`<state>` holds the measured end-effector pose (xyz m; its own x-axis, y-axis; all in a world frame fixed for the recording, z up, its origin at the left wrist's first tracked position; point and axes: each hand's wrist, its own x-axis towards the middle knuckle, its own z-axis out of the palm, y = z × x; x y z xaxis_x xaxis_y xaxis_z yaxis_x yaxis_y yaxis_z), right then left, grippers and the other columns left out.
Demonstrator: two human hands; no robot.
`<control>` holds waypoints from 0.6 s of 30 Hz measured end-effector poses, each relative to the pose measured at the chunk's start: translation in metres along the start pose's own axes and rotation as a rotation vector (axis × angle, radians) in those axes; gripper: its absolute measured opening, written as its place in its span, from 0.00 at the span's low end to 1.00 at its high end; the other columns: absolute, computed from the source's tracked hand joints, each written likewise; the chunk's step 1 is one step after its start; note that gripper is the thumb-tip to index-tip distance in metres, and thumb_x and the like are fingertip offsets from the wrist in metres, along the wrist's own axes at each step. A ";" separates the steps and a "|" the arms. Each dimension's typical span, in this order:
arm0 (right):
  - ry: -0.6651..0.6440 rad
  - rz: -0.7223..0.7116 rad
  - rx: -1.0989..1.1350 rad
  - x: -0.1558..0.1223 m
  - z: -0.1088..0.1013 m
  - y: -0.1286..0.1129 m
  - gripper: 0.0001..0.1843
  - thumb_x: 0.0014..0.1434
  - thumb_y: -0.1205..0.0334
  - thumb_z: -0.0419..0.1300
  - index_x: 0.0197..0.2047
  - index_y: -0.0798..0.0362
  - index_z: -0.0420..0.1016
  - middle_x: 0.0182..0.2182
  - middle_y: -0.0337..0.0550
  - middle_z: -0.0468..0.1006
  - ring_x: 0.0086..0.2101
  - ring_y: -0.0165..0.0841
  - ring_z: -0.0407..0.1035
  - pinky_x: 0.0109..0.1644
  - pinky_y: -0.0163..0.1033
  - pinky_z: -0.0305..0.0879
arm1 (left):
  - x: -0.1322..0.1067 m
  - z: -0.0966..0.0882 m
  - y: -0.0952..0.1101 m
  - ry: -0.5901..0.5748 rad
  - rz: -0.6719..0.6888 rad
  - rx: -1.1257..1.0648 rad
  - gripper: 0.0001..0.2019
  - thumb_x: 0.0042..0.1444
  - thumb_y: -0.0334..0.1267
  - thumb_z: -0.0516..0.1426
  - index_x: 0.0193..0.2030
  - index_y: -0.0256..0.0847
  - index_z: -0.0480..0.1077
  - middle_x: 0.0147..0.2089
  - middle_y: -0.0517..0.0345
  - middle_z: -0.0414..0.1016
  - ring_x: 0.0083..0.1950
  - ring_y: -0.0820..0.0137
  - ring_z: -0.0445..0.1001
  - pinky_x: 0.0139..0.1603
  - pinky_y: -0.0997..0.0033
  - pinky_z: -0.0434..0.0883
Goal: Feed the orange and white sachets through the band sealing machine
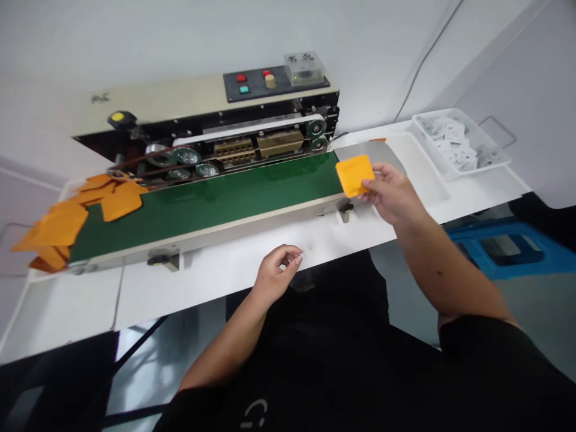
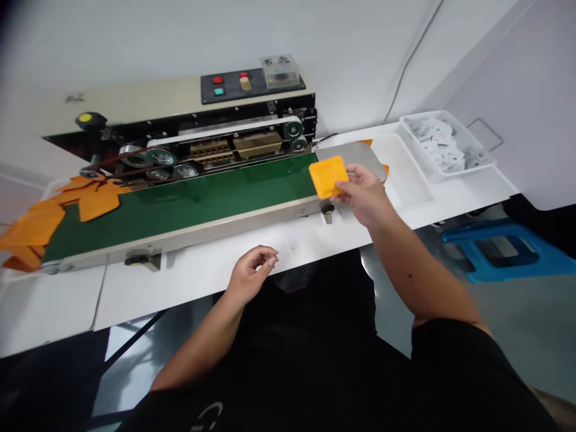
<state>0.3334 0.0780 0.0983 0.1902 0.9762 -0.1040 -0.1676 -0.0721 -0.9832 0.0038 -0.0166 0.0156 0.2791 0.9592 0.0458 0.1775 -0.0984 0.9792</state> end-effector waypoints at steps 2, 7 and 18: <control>0.034 0.019 0.023 0.031 -0.004 -0.007 0.19 0.56 0.66 0.74 0.47 0.51 0.73 0.33 0.41 0.83 0.26 0.29 0.77 0.28 0.32 0.77 | -0.001 0.000 -0.003 -0.005 0.013 0.008 0.12 0.68 0.49 0.65 0.48 0.43 0.82 0.40 0.53 0.82 0.39 0.67 0.78 0.40 0.69 0.75; 0.071 0.025 0.048 0.088 0.000 -0.014 0.16 0.57 0.76 0.68 0.45 0.52 0.71 0.42 0.47 0.83 0.35 0.33 0.81 0.31 0.32 0.81 | -0.002 -0.002 -0.007 -0.003 0.033 0.035 0.11 0.70 0.48 0.64 0.47 0.43 0.83 0.40 0.53 0.82 0.40 0.66 0.79 0.40 0.69 0.75; 0.032 0.132 0.025 0.123 0.032 -0.017 0.13 0.59 0.78 0.64 0.44 0.53 0.73 0.38 0.46 0.82 0.32 0.32 0.81 0.34 0.34 0.85 | 0.000 -0.008 -0.012 0.015 0.018 0.028 0.10 0.70 0.46 0.64 0.47 0.43 0.82 0.40 0.53 0.82 0.40 0.66 0.78 0.41 0.68 0.74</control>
<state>0.3288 0.2056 0.1067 0.1959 0.9515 -0.2372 -0.2169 -0.1939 -0.9567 -0.0054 -0.0131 0.0055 0.2684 0.9610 0.0670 0.1984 -0.1232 0.9723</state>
